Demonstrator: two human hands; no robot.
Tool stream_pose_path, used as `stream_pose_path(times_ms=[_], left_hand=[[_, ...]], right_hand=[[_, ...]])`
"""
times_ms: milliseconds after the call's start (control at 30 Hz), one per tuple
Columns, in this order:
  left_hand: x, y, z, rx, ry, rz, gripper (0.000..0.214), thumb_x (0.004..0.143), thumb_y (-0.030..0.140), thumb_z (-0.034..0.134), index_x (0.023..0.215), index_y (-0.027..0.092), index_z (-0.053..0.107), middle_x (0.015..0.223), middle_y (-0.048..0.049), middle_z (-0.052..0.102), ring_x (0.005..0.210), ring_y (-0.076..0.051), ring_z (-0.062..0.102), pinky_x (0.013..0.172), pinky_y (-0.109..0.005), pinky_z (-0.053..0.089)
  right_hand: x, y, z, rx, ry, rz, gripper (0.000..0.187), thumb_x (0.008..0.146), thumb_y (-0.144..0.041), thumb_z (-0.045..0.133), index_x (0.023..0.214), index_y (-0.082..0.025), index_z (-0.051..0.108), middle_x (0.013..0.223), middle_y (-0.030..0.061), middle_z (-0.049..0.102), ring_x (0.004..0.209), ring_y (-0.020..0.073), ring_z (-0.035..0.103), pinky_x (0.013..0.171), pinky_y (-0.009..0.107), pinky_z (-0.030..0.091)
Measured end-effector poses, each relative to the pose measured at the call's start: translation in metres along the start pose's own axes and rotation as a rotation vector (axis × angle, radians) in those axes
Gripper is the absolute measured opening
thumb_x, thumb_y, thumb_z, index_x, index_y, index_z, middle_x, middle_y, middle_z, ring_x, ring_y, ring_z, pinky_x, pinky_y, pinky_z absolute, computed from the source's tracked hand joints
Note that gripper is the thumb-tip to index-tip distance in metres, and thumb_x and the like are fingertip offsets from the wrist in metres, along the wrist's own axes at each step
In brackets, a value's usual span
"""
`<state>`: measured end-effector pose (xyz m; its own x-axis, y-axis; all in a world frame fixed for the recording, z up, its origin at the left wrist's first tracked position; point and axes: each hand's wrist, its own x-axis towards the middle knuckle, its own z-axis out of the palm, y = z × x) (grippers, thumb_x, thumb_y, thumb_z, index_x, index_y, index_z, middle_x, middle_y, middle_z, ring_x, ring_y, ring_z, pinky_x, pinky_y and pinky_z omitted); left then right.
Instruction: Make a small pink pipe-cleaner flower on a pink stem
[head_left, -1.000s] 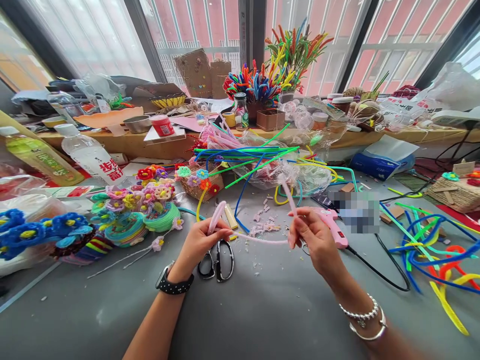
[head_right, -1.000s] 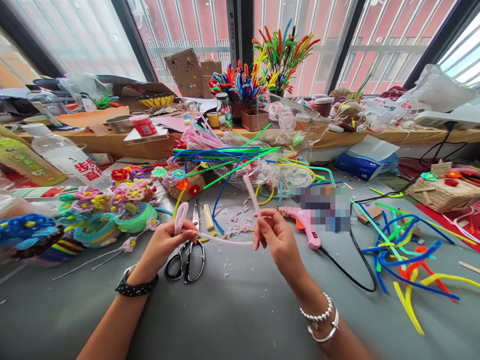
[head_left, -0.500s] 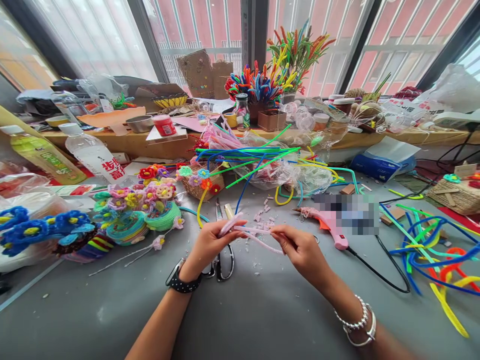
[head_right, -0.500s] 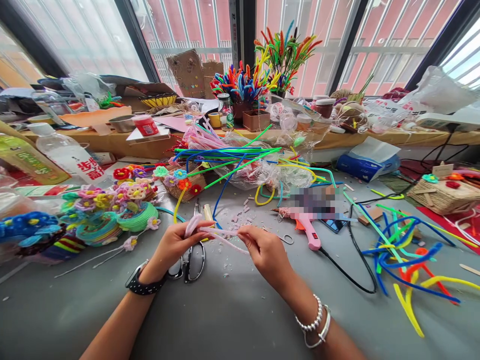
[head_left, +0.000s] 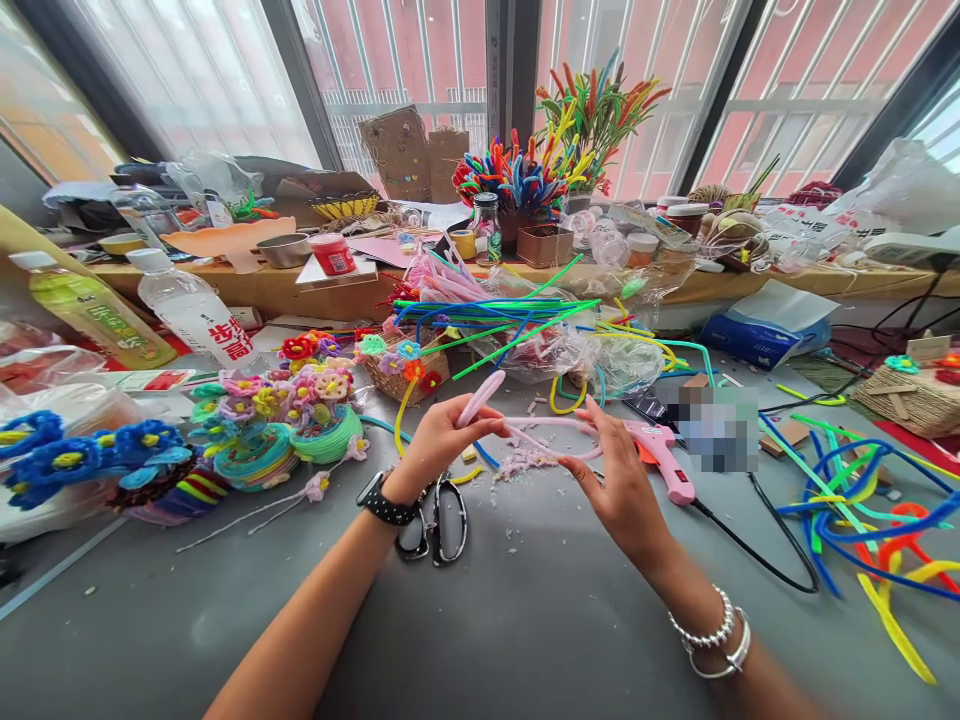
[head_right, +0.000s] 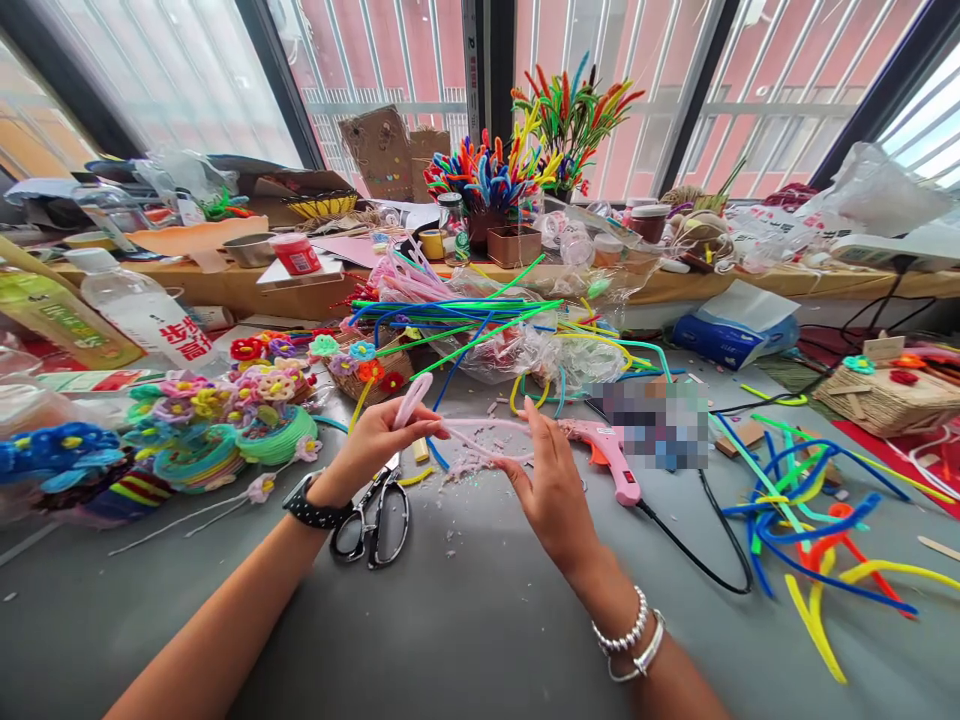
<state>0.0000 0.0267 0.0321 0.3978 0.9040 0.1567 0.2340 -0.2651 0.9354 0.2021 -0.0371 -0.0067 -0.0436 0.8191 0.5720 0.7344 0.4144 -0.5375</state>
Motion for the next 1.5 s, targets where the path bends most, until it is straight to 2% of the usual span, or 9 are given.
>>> stream_pose_path(times_ms=[100, 267, 367, 467, 800, 1067, 1267, 1433, 1500], left_hand=[[0.007, -0.006, 0.003, -0.034, -0.029, -0.023, 0.021, 0.069, 0.033, 0.06, 0.073, 0.012, 0.061, 0.071, -0.0047, 0.068, 0.062, -0.011, 0.056, 0.059, -0.02, 0.04], [0.002, -0.018, 0.001, -0.133, -0.013, -0.146, 0.023, 0.069, 0.034, 0.06, 0.072, 0.011, 0.059, 0.065, -0.0038, 0.066, 0.043, -0.004, 0.037, 0.042, -0.018, 0.026], [-0.002, -0.019, -0.002, -0.165, 0.008, -0.177, 0.025, 0.068, 0.035, 0.06, 0.074, 0.01, 0.058, 0.064, -0.0034, 0.065, 0.041, -0.003, 0.028, 0.04, -0.018, 0.02], [-0.002, -0.021, -0.001, -0.132, 0.01, -0.178, 0.027, 0.071, 0.035, 0.057, 0.079, 0.01, 0.06, 0.069, -0.0055, 0.066, 0.041, -0.003, 0.026, 0.04, -0.019, 0.02], [-0.002, -0.023, -0.003, -0.008, 0.03, -0.082, 0.023, 0.069, 0.034, 0.059, 0.074, 0.012, 0.064, 0.072, -0.0059, 0.068, 0.063, -0.012, 0.054, 0.058, -0.023, 0.038], [-0.004, -0.019, -0.002, -0.073, 0.043, -0.187, 0.025, 0.067, 0.036, 0.06, 0.071, 0.011, 0.06, 0.068, -0.0054, 0.067, 0.042, -0.004, 0.028, 0.041, -0.019, 0.02], [-0.004, -0.02, -0.006, -0.182, 0.037, -0.256, 0.024, 0.068, 0.035, 0.06, 0.071, 0.011, 0.057, 0.068, -0.0034, 0.066, 0.041, -0.003, 0.023, 0.04, -0.019, 0.015], [-0.003, -0.021, -0.006, -0.204, 0.014, -0.272, 0.023, 0.068, 0.034, 0.06, 0.069, 0.012, 0.056, 0.067, -0.0027, 0.066, 0.041, -0.003, 0.023, 0.04, -0.02, 0.014], [-0.003, -0.02, -0.004, -0.201, 0.004, -0.273, 0.023, 0.068, 0.034, 0.06, 0.069, 0.012, 0.056, 0.067, -0.0031, 0.065, 0.041, -0.002, 0.023, 0.04, -0.02, 0.014]], right_hand=[[0.001, 0.007, 0.002, -0.088, -0.058, -0.047, 0.06, 0.083, -0.035, 0.046, 0.134, -0.018, 0.02, 0.114, 0.0142, 0.048, 0.098, 0.0258, 0.05, 0.084, 0.042, 0.042], [-0.003, 0.011, 0.014, -0.239, -0.116, -0.143, 0.048, 0.085, -0.035, 0.042, 0.126, -0.011, 0.038, 0.104, 0.0148, 0.056, 0.094, 0.0276, 0.051, 0.08, 0.043, 0.044], [-0.004, 0.009, 0.017, -0.254, -0.16, -0.187, 0.038, 0.087, -0.03, 0.037, 0.112, -0.005, 0.052, 0.091, 0.0149, 0.061, 0.083, 0.0253, 0.054, 0.071, 0.038, 0.047], [-0.004, 0.01, 0.013, -0.25, -0.117, -0.193, 0.031, 0.088, -0.025, 0.036, 0.096, -0.008, 0.061, 0.077, 0.0112, 0.064, 0.072, 0.0221, 0.057, 0.064, 0.033, 0.047], [0.001, 0.016, 0.001, -0.178, -0.017, -0.106, 0.03, 0.087, -0.031, 0.04, 0.079, -0.013, 0.063, 0.067, 0.006, 0.064, 0.061, 0.017, 0.059, 0.057, 0.026, 0.043], [0.002, 0.01, -0.002, 0.124, 0.029, 0.147, 0.02, 0.08, -0.031, 0.052, 0.085, -0.015, 0.062, 0.069, 0.0035, 0.064, 0.056, 0.0131, 0.056, 0.051, 0.022, 0.044], [0.004, 0.014, -0.005, 0.097, 0.021, 0.07, 0.028, 0.076, -0.032, 0.058, 0.098, -0.015, 0.061, 0.083, 0.0068, 0.065, 0.062, 0.0148, 0.054, 0.057, 0.027, 0.045], [0.003, 0.012, -0.006, 0.178, 0.069, 0.093, 0.014, 0.076, -0.029, 0.058, 0.082, -0.018, 0.066, 0.074, 0.0046, 0.065, 0.067, 0.0161, 0.056, 0.06, 0.027, 0.044], [0.003, 0.01, -0.006, 0.276, 0.088, 0.187, 0.013, 0.075, -0.029, 0.059, 0.077, -0.019, 0.066, 0.067, 0.0027, 0.063, 0.059, 0.0137, 0.054, 0.056, 0.026, 0.043]])
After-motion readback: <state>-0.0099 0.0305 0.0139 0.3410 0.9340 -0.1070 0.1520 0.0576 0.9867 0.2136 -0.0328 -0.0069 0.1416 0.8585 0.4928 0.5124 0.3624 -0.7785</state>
